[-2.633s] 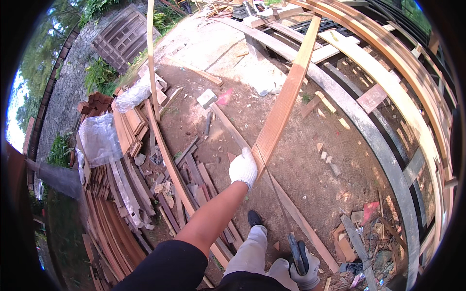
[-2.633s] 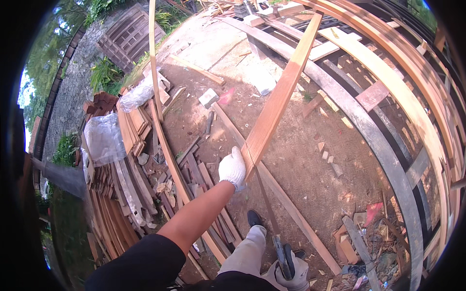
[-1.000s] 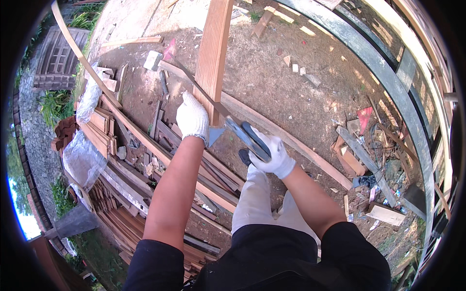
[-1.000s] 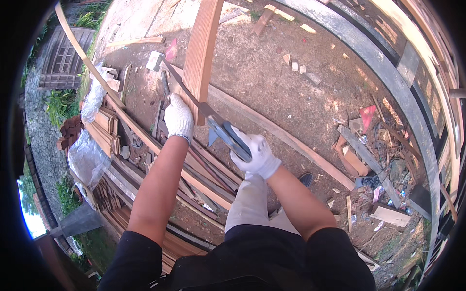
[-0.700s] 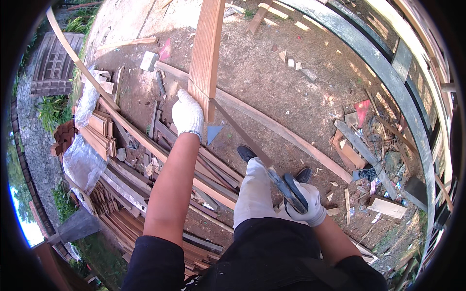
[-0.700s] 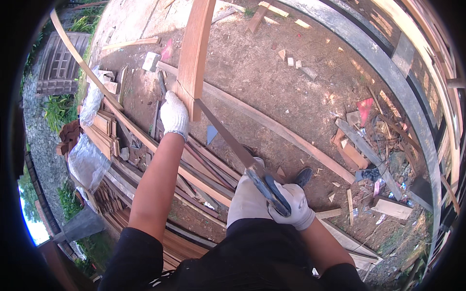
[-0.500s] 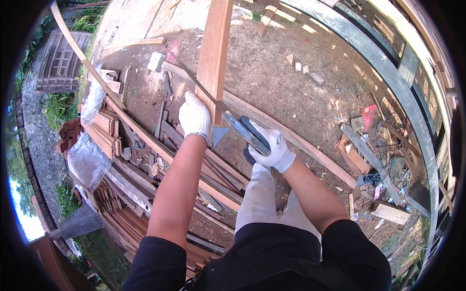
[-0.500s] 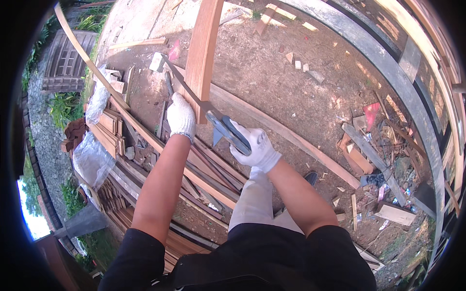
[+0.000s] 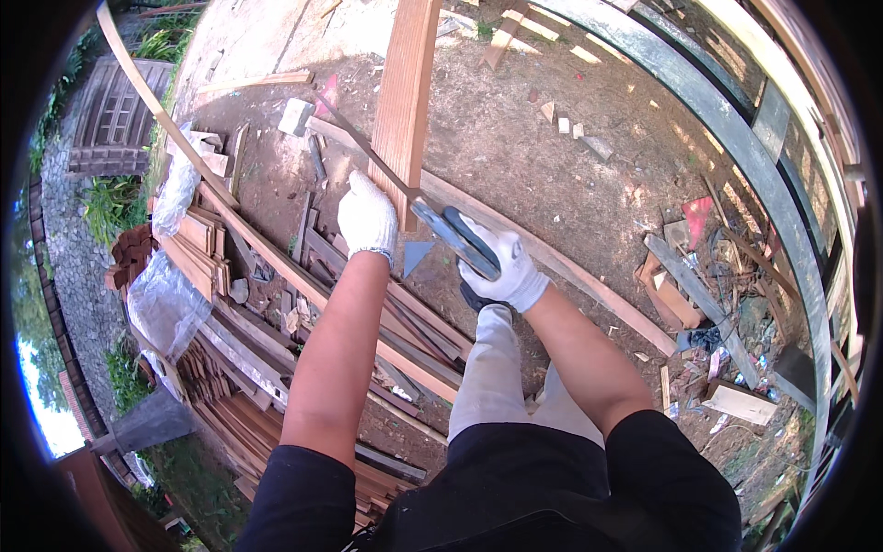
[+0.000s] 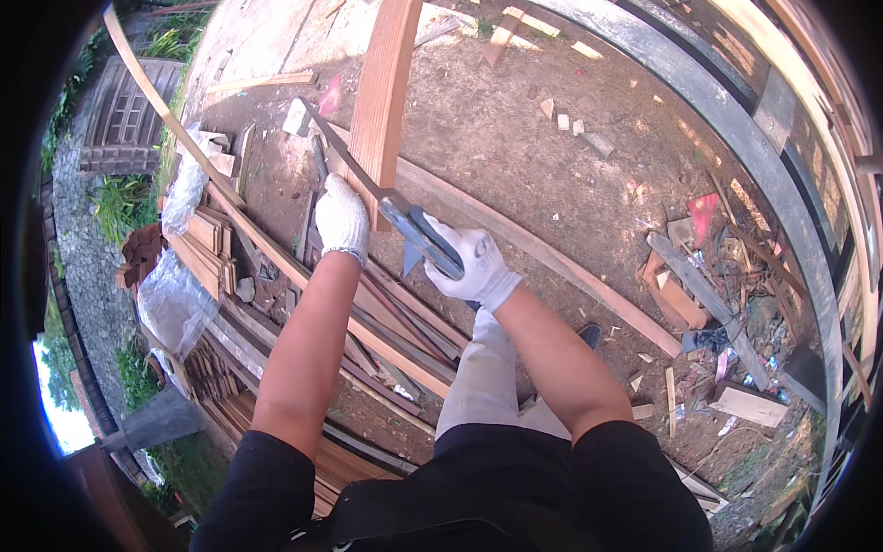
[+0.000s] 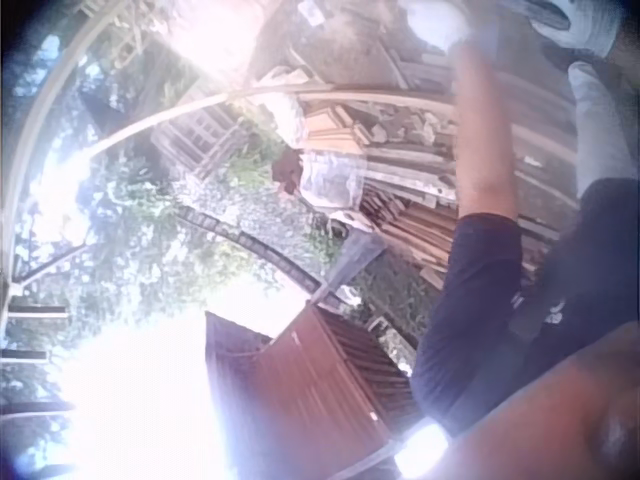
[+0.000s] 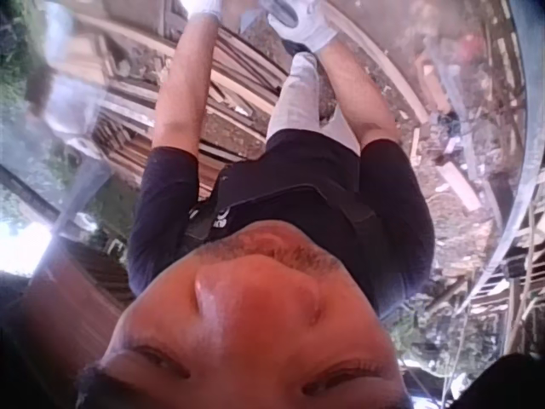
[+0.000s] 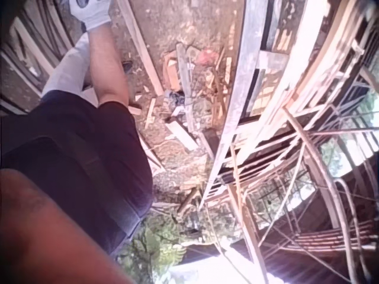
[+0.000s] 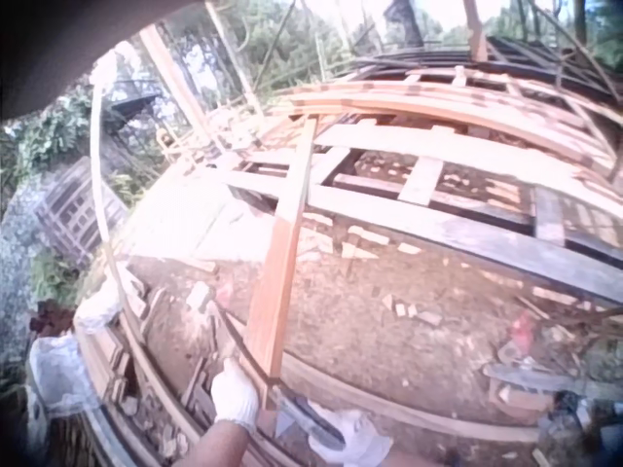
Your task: The person holds a long wooden plank steady on a structural frame and uses a hand saw to cut through the end of the plank.
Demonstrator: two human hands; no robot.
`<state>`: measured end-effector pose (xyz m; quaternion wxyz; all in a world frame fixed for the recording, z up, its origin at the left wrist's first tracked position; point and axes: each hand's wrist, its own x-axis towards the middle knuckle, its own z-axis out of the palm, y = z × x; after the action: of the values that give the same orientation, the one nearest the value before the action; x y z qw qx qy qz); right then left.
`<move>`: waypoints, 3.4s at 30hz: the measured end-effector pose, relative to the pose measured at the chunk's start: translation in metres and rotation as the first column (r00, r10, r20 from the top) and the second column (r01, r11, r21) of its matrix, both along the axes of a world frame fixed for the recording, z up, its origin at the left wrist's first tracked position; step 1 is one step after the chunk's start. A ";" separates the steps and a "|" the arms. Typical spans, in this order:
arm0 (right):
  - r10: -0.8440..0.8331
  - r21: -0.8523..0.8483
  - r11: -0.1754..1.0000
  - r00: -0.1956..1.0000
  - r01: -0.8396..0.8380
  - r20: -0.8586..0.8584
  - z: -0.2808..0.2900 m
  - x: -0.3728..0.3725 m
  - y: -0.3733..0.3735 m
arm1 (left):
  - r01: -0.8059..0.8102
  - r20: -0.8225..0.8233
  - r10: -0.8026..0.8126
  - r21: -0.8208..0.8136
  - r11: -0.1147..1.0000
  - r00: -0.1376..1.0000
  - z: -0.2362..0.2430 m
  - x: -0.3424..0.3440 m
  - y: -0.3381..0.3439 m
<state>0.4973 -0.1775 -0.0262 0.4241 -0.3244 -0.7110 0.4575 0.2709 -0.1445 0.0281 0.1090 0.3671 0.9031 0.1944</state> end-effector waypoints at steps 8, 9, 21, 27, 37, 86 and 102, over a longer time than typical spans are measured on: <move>0.126 0.009 0.991 0.965 -0.132 0.231 0.032 0.137 -0.128 | -0.022 -0.024 0.022 -0.005 1.000 0.999 -0.001 -0.023 -0.020; 0.143 -0.004 0.989 0.965 -0.145 0.219 0.035 0.141 -0.126 | -0.016 -0.038 0.014 -0.063 0.998 0.999 0.001 -0.021 -0.021; 0.102 -0.172 0.982 0.984 -0.077 0.143 0.037 0.093 -0.089 | -0.103 0.033 0.103 0.008 0.995 0.994 0.011 -0.011 -0.010; 0.161 -0.207 0.970 0.973 -0.126 0.163 0.003 0.051 -0.036 | 0.012 0.021 -0.012 -0.001 1.000 1.000 -0.003 -0.009 -0.013; 0.096 0.085 0.987 0.917 -0.139 0.388 0.047 0.120 -0.126 | -0.090 0.038 0.092 -0.059 0.994 0.995 0.022 -0.016 -0.026; 0.038 -0.153 0.988 0.948 0.012 0.317 0.113 0.064 -0.090 | -0.104 0.254 0.091 0.036 0.994 0.963 0.045 -0.014 -0.025; 0.057 -0.275 0.960 0.937 0.043 0.345 0.133 0.057 -0.099 | -0.050 0.181 0.042 0.042 0.998 0.983 0.029 -0.017 -0.026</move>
<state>0.5548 -0.2763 0.1065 0.2395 -0.4545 -0.7046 0.4895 0.2541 -0.1701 0.0575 0.1772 0.3296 0.8930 0.2499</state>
